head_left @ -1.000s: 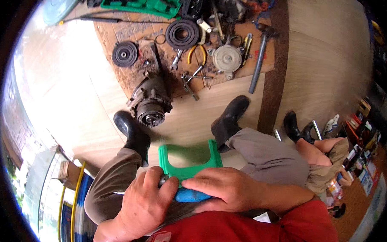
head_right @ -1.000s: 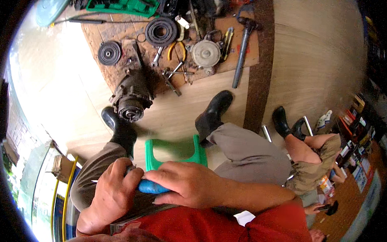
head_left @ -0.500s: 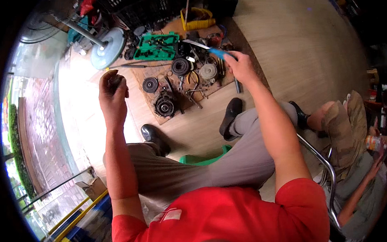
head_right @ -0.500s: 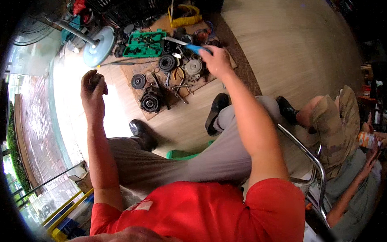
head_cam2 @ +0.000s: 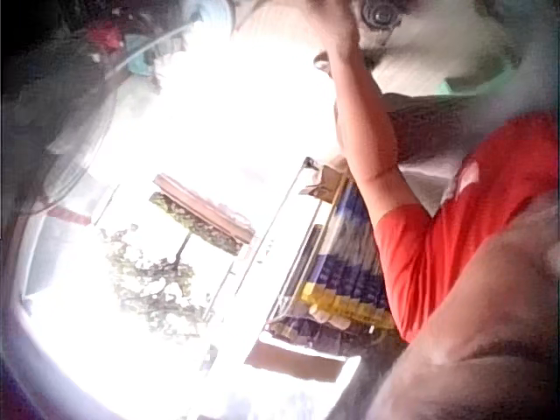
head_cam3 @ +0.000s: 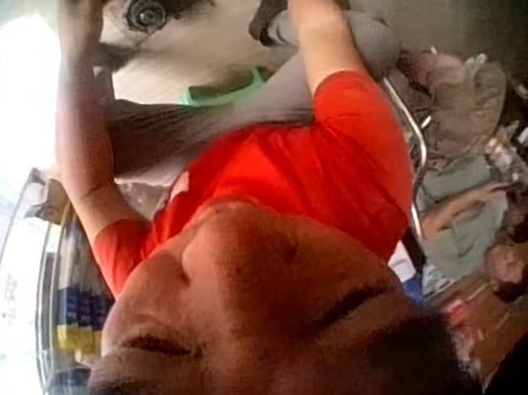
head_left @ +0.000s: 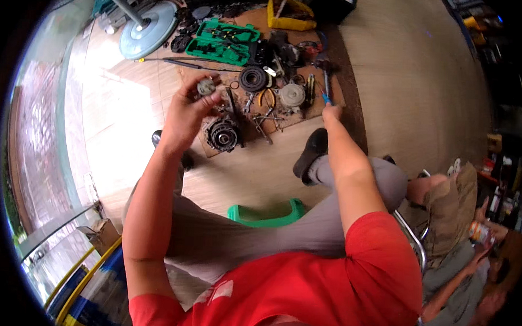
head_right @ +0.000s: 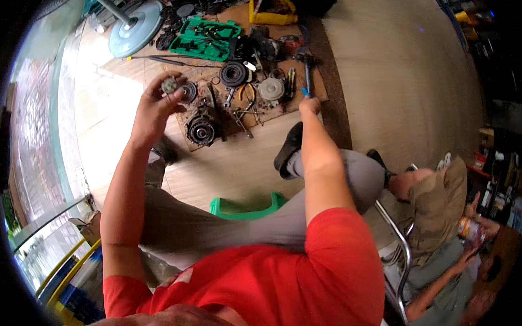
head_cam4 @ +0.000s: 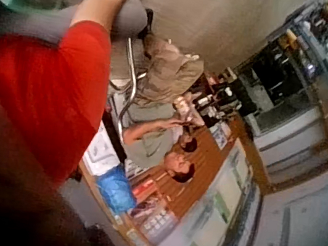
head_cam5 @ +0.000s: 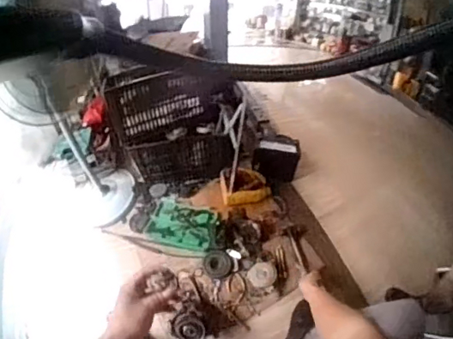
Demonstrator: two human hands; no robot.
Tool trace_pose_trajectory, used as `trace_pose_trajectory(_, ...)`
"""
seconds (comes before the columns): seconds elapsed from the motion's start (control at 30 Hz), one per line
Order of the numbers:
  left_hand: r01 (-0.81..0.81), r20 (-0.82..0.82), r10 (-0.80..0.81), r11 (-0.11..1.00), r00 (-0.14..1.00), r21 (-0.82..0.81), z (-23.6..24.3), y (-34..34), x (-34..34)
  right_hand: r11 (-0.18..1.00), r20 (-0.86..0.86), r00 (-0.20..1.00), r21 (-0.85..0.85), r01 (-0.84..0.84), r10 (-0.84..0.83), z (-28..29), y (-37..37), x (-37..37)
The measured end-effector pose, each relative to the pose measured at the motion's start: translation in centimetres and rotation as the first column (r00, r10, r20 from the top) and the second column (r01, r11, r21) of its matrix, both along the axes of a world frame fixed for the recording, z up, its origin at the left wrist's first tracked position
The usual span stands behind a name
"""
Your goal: The person disassembles a small electric component using a screwdriver, then uses a hammer and pliers to separate the casing and remove internal parts.
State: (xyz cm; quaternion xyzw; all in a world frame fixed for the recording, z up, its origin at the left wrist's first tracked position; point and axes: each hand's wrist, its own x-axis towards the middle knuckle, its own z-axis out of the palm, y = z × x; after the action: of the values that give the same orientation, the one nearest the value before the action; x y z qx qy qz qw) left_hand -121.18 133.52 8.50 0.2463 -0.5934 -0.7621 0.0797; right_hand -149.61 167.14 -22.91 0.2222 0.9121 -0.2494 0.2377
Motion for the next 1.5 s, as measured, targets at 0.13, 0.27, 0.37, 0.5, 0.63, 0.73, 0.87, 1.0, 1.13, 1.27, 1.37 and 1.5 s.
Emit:
trace_pose_trajectory(0.13,0.0,0.117,-0.012,0.995,0.993,0.101,-1.6,-1.2,1.2,0.947,-0.077,0.963,0.22,-0.236,0.258,-1.8,-3.2,0.3)
trace_pose_trajectory(0.27,-0.087,0.219,0.046,0.979,0.975,0.185,-2.6,-2.3,3.6,0.753,-0.291,0.694,0.251,-0.609,0.659,4.3,-13.3,4.2)
trace_pose_trajectory(0.37,-0.127,0.22,0.068,0.956,0.973,0.264,-3.9,-2.5,3.8,0.497,-0.105,0.486,0.211,-0.841,0.867,1.8,-18.4,5.8)
trace_pose_trajectory(0.5,-0.176,0.157,0.126,0.915,0.98,0.362,-3.6,-2.9,3.8,0.456,0.17,0.49,0.203,-0.867,0.855,-2.2,-23.2,7.8)
trace_pose_trajectory(0.63,-0.144,0.057,0.132,0.895,0.99,0.422,-3.8,-3.2,4.4,0.463,0.117,0.514,0.299,-0.834,0.85,-5.2,-24.1,7.5)
trace_pose_trajectory(0.73,-0.137,0.011,0.148,0.877,0.989,0.461,-3.7,-3.3,4.8,0.496,0.075,0.544,0.323,-0.806,0.835,-5.1,-24.3,7.9)
trace_pose_trajectory(0.87,-0.128,-0.017,0.151,0.883,0.988,0.451,-2.7,-3.3,4.6,0.545,0.078,0.58,0.259,-0.797,0.811,-3.0,-25.1,8.5)
trace_pose_trajectory(1.0,-0.09,-0.066,0.134,0.885,0.989,0.457,-1.5,-2.8,3.6,0.64,0.22,0.65,0.123,-0.758,0.727,-0.8,-23.8,6.9)
trace_pose_trajectory(1.13,-0.035,-0.197,0.141,0.886,0.97,0.462,-0.6,-2.6,2.7,0.719,0.332,0.663,-0.078,-0.69,0.672,4.5,-22.8,6.2)
trace_pose_trajectory(1.27,-0.033,-0.311,0.179,0.906,0.934,0.422,0.0,-2.4,2.2,0.479,-0.005,0.521,-0.387,-0.788,0.853,14.9,-21.3,6.7)
trace_pose_trajectory(1.37,-0.043,-0.348,0.195,0.916,0.917,0.398,-0.7,-2.3,1.6,0.227,-0.359,0.33,-0.301,-0.926,0.873,25.5,-20.8,8.3)
trace_pose_trajectory(1.5,-0.04,-0.358,0.28,0.834,0.891,0.551,0.3,-1.1,1.5,0.287,-0.446,0.45,-0.387,-0.876,0.774,35.4,-20.3,13.8)
